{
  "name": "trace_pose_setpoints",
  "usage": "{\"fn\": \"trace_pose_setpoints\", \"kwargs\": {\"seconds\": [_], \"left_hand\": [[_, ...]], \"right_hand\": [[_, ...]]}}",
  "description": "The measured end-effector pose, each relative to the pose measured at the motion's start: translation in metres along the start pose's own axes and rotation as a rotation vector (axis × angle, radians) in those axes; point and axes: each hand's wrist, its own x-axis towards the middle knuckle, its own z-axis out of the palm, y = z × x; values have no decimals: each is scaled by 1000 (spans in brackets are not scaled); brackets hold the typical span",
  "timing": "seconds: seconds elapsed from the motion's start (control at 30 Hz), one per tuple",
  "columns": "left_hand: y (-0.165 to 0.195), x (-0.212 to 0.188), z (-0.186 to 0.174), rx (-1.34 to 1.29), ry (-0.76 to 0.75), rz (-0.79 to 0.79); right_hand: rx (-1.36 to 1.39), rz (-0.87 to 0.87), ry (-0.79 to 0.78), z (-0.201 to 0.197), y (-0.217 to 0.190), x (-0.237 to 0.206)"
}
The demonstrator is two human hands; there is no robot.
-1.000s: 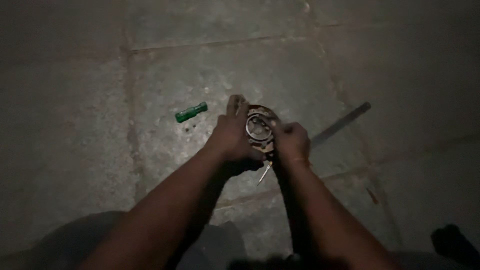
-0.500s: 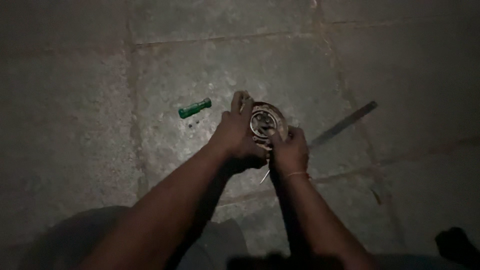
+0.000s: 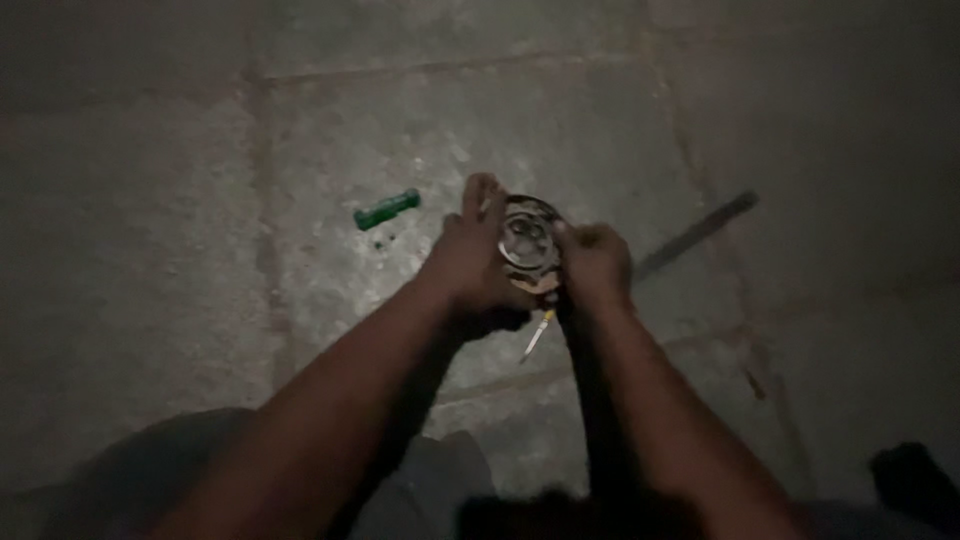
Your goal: The person holds a circular mechanical component on a tiled floor and uses a yellow-handled screwdriver to adjust internal parts. The person rotates the component and continues to manipulate internal elements with the tool.
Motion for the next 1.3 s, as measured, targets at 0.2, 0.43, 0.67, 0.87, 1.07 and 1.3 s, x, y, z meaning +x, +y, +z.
{"fn": "trace_pose_setpoints", "kwargs": {"seconds": [0.2,0.43,0.67,0.87,1.07,1.3], "left_hand": [[42,-15,11,45,-43,-77],[38,-2,15,112,-77,-20],[35,3,1,182,-271,102],[50,12,-12,246,-285,-4],[64,14,5,314,-136,-117],[60,22,14,207,19,-5]], "right_hand": [[-273,-116,50,-51,6,-5],[-387,-205,106,-44,-12,6],[-97,-14,-43,-61,11,-8],[-276,-450,152,-56,22,-4],[-18,-335,174,-67,10,23],[-226,-69,45,-73,3,35]]}}
